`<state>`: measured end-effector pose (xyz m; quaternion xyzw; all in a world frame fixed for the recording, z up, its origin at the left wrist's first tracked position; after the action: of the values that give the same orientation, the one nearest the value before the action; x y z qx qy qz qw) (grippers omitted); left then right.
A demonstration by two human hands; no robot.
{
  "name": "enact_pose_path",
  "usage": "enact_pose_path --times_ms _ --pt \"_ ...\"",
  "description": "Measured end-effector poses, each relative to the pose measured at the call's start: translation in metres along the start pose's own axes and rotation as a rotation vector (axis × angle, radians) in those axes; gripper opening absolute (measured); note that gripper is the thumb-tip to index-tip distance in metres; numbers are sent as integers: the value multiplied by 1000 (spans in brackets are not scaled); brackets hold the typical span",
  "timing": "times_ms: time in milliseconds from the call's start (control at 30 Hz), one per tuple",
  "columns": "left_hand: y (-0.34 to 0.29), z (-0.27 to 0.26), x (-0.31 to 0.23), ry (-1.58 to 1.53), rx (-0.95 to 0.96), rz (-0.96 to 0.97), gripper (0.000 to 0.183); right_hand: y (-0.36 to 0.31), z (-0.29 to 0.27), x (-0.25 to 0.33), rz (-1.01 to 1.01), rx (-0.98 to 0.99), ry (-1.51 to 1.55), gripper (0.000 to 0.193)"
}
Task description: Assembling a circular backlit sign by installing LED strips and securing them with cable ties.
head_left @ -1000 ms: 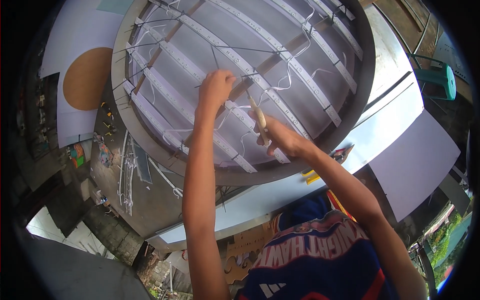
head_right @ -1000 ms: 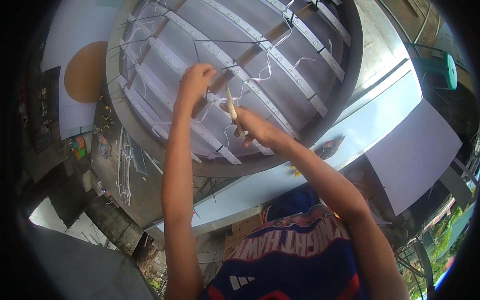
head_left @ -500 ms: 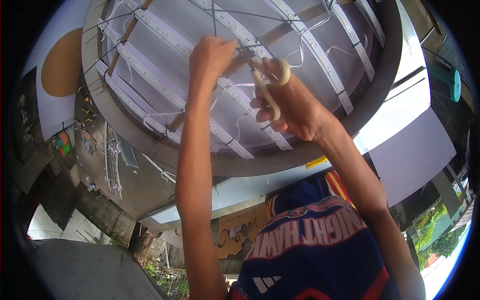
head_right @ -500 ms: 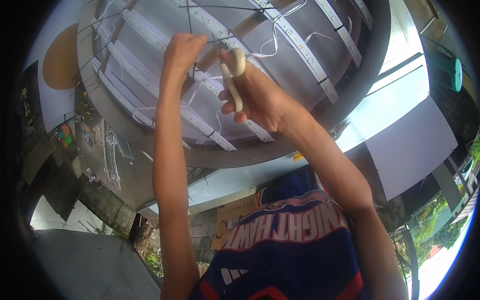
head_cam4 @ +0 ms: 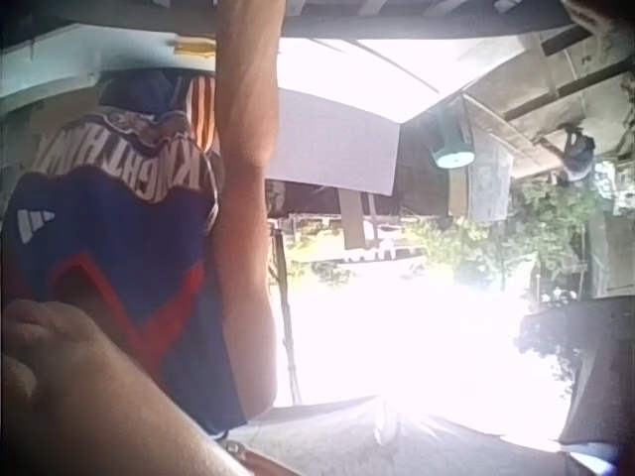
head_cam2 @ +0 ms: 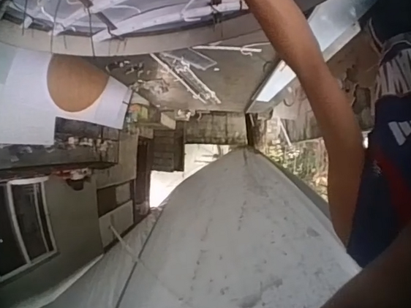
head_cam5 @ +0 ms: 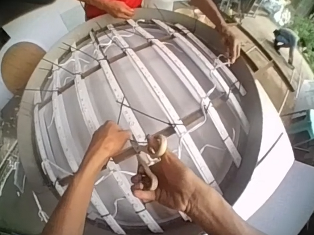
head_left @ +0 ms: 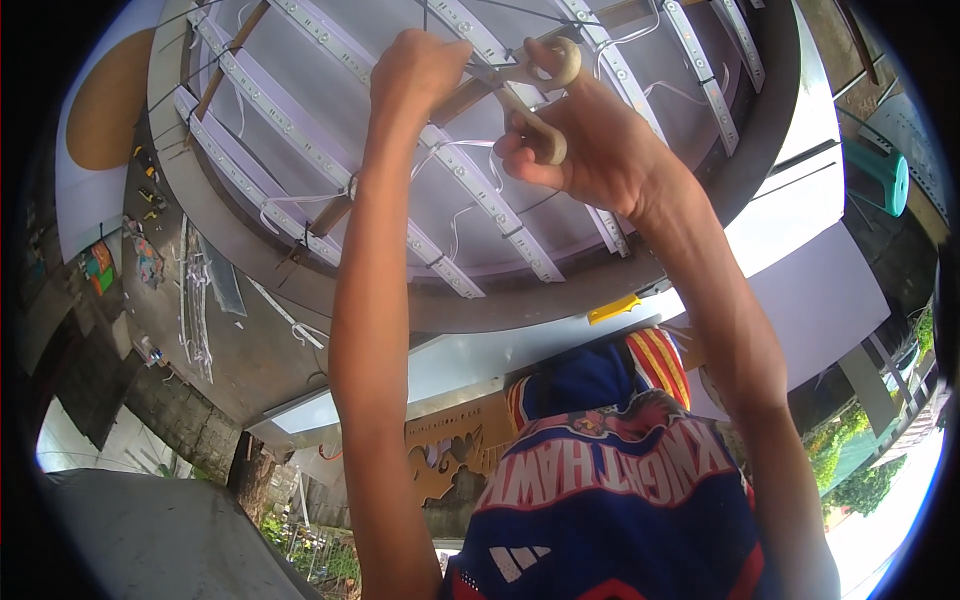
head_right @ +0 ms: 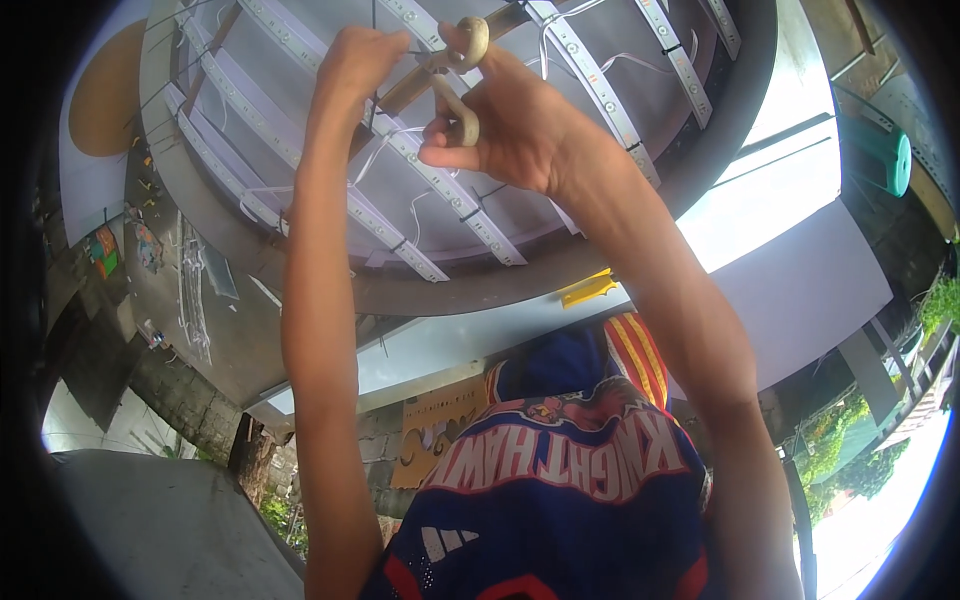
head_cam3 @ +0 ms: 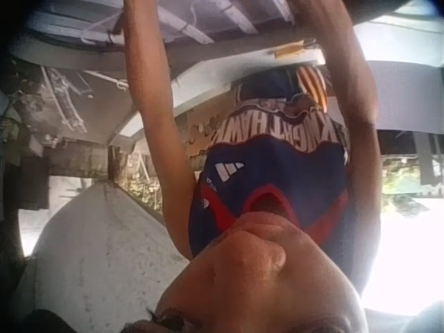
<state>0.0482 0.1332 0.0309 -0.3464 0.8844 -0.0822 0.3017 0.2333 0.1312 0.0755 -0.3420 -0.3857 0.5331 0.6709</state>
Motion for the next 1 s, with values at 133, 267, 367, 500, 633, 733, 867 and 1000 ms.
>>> enact_pose_path --times_ms 133,267,367,500,633,733,867,1000 --pt "3 -1 3 -1 41 -56 40 8 3 -8 -32 14 43 38" --pt "8 0 9 27 35 -14 41 3 11 -22 -75 -84 -29 25" --pt "10 -2 13 40 52 17 42 3 19 -26 -115 -121 -67 24" --pt "12 -2 15 -117 3 -22 30 7 20 -25 -128 -172 -135 24" --pt "32 -33 14 -34 -71 30 34 16 18 -26 -157 -172 -97 28" --pt "43 -47 14 -29 -33 41 37 5 25 -34 -160 -200 -157 30" --pt "55 -17 49 179 -209 86 55 -16 26 -52 -170 -184 -444 50" --pt "61 -5 40 212 -223 178 54 -25 -4 -41 -237 -200 -953 65"
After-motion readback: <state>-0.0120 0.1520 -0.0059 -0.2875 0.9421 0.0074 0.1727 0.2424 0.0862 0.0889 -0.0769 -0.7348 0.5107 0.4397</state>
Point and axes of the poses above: each hand's wrist, its own y-axis towards the middle knuckle, its own z-axis out of the palm, x = y × z, the point moved 1 cm from there along y, towards the middle knuckle, and after that the axes turned 15 degrees about -x, right-handed, at the moved point
